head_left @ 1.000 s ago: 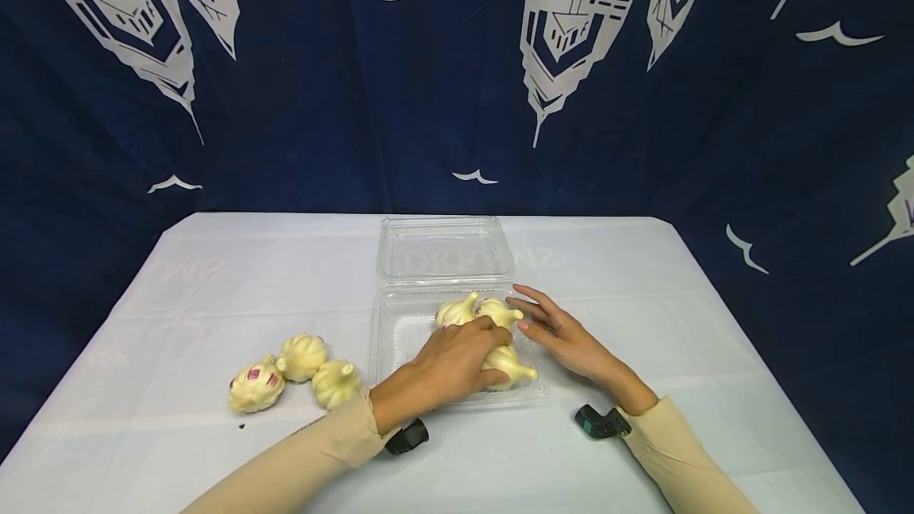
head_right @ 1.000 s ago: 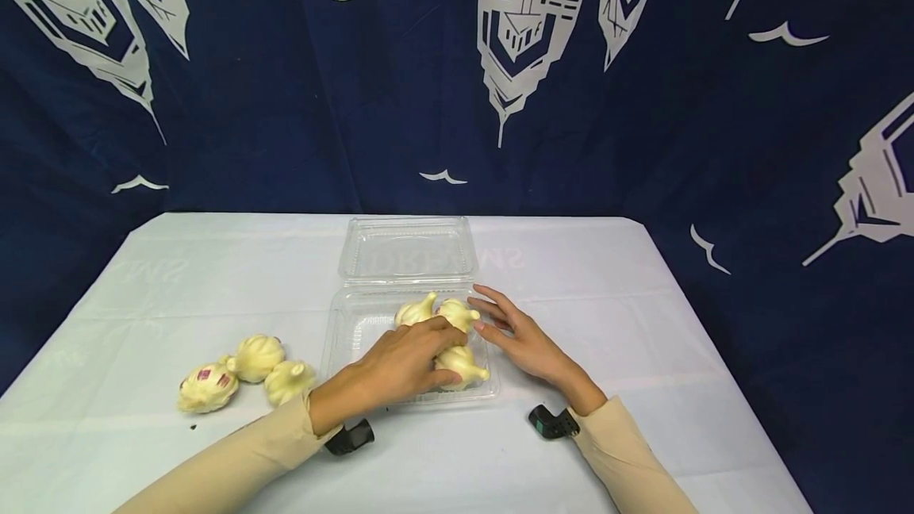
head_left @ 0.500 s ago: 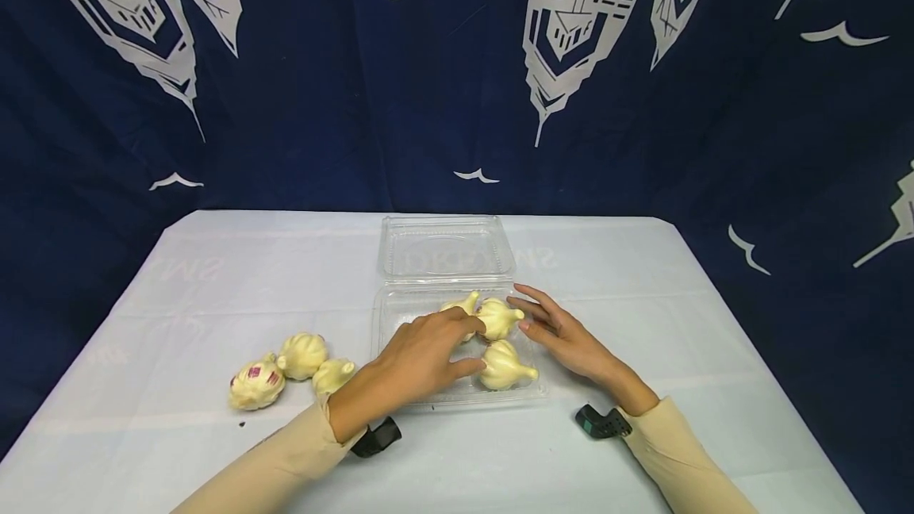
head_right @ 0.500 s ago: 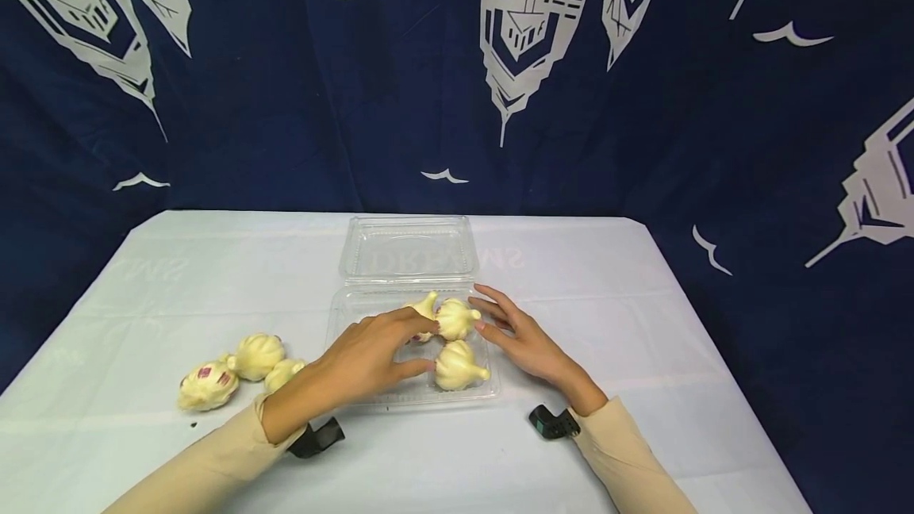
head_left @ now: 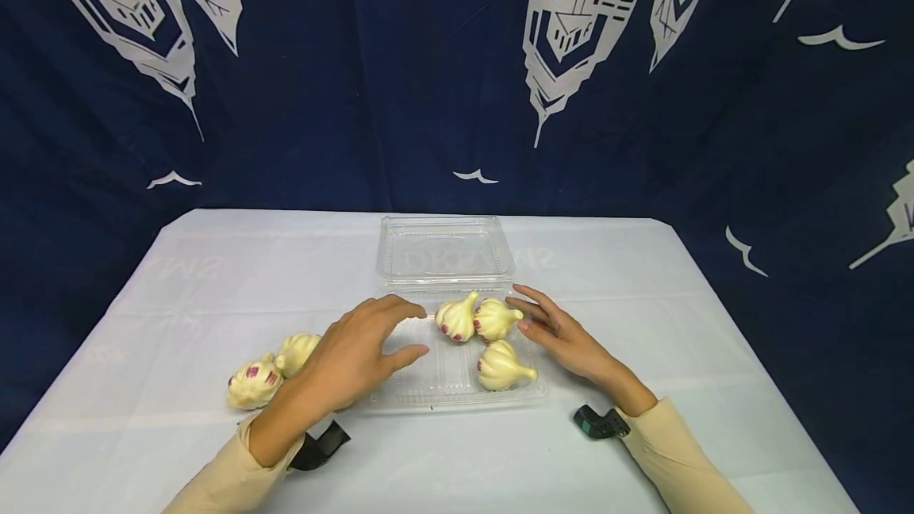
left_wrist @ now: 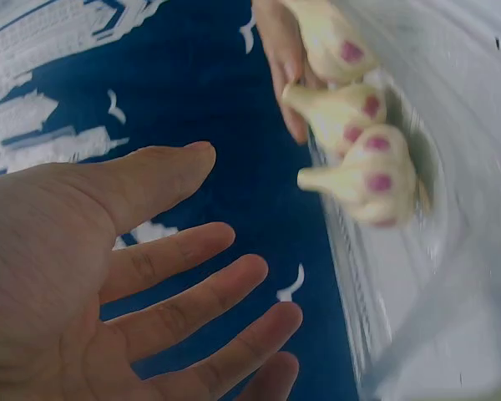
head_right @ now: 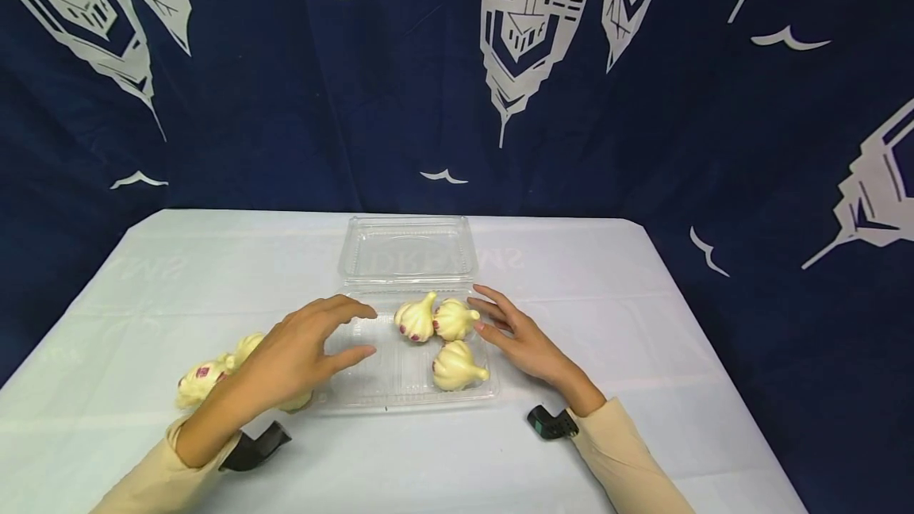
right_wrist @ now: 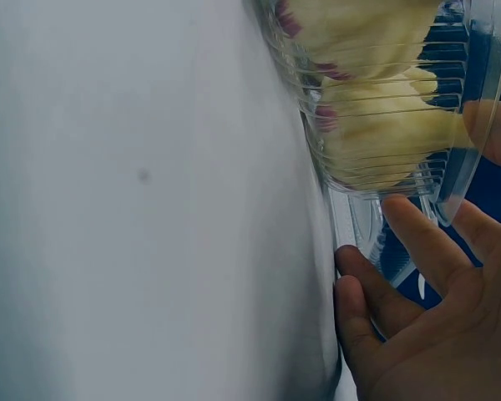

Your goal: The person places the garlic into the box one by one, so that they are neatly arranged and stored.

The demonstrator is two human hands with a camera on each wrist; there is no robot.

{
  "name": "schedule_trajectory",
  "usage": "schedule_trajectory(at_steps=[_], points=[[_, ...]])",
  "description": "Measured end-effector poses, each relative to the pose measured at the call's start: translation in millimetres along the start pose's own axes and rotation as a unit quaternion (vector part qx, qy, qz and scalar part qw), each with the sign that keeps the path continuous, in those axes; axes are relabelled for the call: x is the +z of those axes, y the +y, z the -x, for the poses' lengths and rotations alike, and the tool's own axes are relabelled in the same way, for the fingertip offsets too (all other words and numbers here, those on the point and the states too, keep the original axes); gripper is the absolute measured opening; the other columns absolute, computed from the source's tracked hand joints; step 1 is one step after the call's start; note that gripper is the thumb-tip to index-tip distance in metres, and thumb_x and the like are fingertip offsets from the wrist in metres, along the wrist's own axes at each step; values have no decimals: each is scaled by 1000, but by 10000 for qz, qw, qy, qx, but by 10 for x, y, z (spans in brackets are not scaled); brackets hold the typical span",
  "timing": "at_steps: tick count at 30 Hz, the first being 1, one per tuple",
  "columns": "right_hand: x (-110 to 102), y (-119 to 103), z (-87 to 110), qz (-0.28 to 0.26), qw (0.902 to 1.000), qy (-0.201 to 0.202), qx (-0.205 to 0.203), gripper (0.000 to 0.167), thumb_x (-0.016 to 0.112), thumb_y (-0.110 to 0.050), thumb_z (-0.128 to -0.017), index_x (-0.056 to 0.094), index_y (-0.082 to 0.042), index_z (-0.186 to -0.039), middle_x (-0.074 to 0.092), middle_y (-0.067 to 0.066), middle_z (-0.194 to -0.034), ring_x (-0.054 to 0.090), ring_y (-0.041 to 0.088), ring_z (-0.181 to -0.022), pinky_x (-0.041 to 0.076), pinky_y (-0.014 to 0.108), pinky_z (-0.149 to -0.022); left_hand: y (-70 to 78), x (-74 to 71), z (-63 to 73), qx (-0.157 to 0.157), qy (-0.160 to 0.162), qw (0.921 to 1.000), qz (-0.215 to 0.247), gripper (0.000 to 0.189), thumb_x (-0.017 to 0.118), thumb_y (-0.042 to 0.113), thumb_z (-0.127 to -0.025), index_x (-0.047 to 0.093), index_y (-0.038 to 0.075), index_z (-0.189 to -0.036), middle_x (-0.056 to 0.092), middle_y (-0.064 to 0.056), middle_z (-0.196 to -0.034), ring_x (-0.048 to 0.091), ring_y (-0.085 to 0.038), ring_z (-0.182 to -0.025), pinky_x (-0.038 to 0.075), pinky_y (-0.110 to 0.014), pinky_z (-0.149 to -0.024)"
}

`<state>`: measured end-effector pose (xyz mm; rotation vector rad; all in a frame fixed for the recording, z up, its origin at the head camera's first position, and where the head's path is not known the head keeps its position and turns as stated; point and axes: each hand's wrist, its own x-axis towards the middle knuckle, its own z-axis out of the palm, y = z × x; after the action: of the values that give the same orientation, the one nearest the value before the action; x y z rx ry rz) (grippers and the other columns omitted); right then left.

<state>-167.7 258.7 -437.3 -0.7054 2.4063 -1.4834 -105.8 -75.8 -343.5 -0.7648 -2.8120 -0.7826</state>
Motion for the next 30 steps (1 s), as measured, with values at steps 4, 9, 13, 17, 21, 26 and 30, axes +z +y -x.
schedule_trajectory(at_steps=[4, 9, 13, 17, 21, 26, 30], points=[[4, -27, 3, -78, 10000, 10, 48, 61, 51, -23, -106, 22, -19, -159, 40, 15, -157, 38, 39, -144, 38, 54, -111, -136, -146, 131, -21, -124, 9999, 11, 39, 77, 29, -89, 67, 15, -123, 67, 1, -124, 63, -25, -116, 52, -48, -95], [8, -32, 2, -204, 9998, -22, 72, 60, 51, -22, -106, 22, -21, -159, 39, 15, -158, 36, 39, -145, 33, 60, -111, -379, -390, 282, 126, -849, 9950, 507, 37, 74, 27, -92, 64, 17, -126, 64, 5, -126, 59, -21, -118, 49, -47, -99], [6, -19, -3, -190, 9998, -17, 97, 60, 51, -23, -106, 22, -22, -159, 39, 14, -158, 36, 38, -145, 33, 59, -112, -575, -491, 331, 197, -1152, 9883, 978, 35, 75, 25, -91, 65, 20, -124, 64, 9, -124, 60, -20, -114, 50, -44, -96], [6, -20, -1, -99, 9999, 13, 126, 60, 51, -23, -106, 22, -21, -159, 40, 14, -157, 37, 38, -145, 35, 58, -111, -700, -519, 313, 221, -1331, 9829, 1251, 32, 77, 23, -89, 66, 23, -119, 66, 8, -122, 61, -26, -112, 52, -43, -92], [9, -35, 3, -64, 9999, 31, 139, 60, 51, -24, -106, 22, -22, -159, 41, 12, -157, 36, 37, -146, 35, 59, -111, -777, -513, 303, 166, -1536, 9775, 1436, 30, 77, 25, -89, 68, 24, -118, 66, 6, -122, 60, -29, -112, 52, -45, -92], [10, -40, 5, -72, 9999, 10, 116, 61, 50, -24, -106, 21, -22, -159, 40, 12, -158, 36, 36, -146, 34, 59, -111, -867, -455, 285, 170, -1737, 9724, 1547, 30, 79, 20, -87, 69, 22, -115, 67, 5, -119, 58, -23, -111, 51, -39, -94], [8, -43, 5, -49, 10000, 3, 83, 61, 50, -24, -107, 21, -22, -159, 40, 12, -157, 36, 35, -146, 34, 59, -111, -915, -410, 266, 98, -1931, 9660, 1719, 32, 81, 18, -84, 70, 17, -113, 67, 3, -118, 57, -22, -104, 51, -33, -87]])
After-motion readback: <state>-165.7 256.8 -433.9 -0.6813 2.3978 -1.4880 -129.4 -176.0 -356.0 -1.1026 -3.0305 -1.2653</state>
